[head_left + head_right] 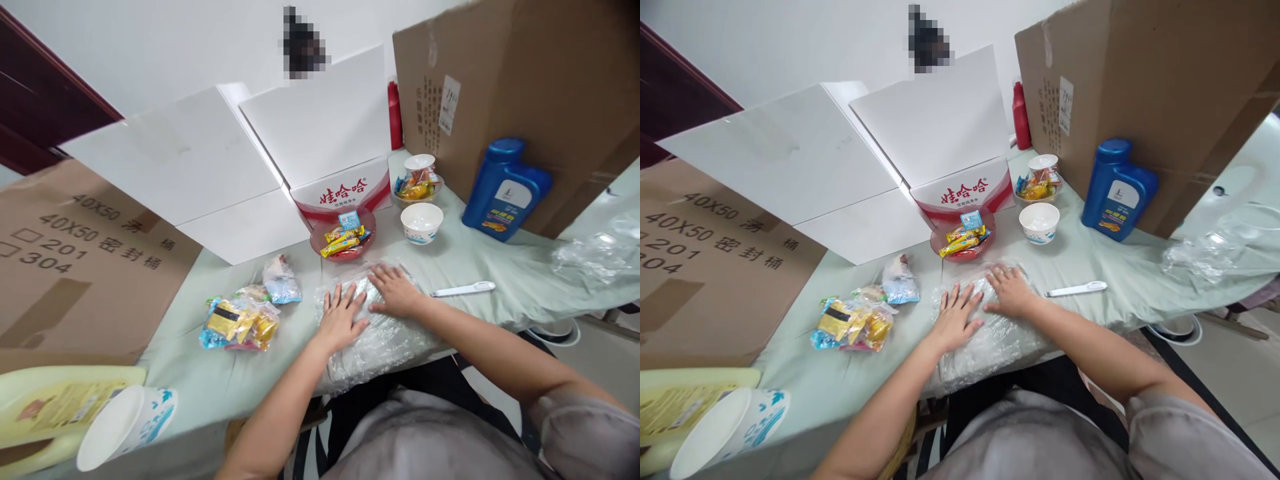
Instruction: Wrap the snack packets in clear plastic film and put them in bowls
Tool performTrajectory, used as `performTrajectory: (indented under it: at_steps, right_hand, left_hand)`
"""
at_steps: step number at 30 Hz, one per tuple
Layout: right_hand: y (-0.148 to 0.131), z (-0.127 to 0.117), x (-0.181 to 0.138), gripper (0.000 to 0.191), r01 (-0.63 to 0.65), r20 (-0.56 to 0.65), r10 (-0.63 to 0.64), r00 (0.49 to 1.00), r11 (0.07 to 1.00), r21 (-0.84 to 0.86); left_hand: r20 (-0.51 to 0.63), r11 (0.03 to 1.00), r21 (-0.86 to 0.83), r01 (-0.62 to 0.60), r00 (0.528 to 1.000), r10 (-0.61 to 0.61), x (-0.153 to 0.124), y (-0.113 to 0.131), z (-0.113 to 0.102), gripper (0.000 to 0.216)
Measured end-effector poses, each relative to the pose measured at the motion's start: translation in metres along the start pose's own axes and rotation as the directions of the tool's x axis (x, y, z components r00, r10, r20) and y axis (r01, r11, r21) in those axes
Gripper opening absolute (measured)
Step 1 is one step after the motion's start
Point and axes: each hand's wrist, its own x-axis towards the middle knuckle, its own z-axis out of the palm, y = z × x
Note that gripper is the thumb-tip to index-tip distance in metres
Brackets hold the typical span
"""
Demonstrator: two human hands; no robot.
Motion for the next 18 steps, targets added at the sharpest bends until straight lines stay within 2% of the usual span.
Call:
performTrajectory:
  at_steps: [2,4,6,8,10,12,14,16,18]
  right_hand:
    - [0.020,-0.004,0.006,0.094,-0.232,-0.025,0.231,0.973,0.970,-0.075]
    - [0.034,-0.012,0.003,0.092,-0.332,-0.080,0.325,0.942,0.937,-0.108]
    - [0.038,-0.021,-0.011,0.080,-0.240,-0.094,0.232,0.968,0.967,-0.090]
    - [0.033,-0.026,-0.033,0.071,-0.010,-0.082,0.008,0.997,1.000,-0.026]
    - [0.027,-0.026,-0.063,0.072,0.247,-0.074,-0.242,0.967,0.967,0.058]
    - [0.026,-0.023,-0.094,0.078,0.382,-0.044,-0.380,0.924,0.915,0.126]
    - [0.031,-0.017,-0.123,0.076,0.400,-0.022,-0.402,0.915,0.904,0.153]
    - [0.039,-0.010,-0.145,0.054,0.360,-0.063,-0.354,0.933,0.922,0.141]
    - [0.044,-0.006,-0.159,0.031,0.330,-0.141,-0.311,0.940,0.935,0.133]
  left_hand:
    - [0.010,1.000,-0.011,0.011,1.000,-0.011,-0.001,-0.007,-0.002,0.065]
    - [0.016,0.999,-0.028,0.017,1.000,-0.016,-0.001,-0.013,-0.005,0.067]
    - [-0.012,0.999,-0.052,0.015,1.000,-0.016,0.000,-0.015,-0.010,0.064]
    - [-0.118,0.996,-0.085,0.015,0.993,-0.025,-0.003,-0.016,-0.018,0.055]
    - [-0.272,0.991,-0.132,0.013,0.961,-0.049,-0.012,-0.015,-0.028,0.040]
    - [-0.350,0.979,-0.198,-0.039,0.936,-0.033,-0.030,-0.013,-0.035,0.028]
    - [-0.280,0.951,-0.262,-0.163,0.956,0.086,-0.055,-0.009,-0.037,0.024]
    - [-0.149,0.922,-0.275,-0.272,0.960,0.239,-0.080,-0.004,-0.029,0.036]
    - [-0.105,0.930,-0.199,-0.310,0.950,0.294,-0.101,0.000,-0.017,0.047]
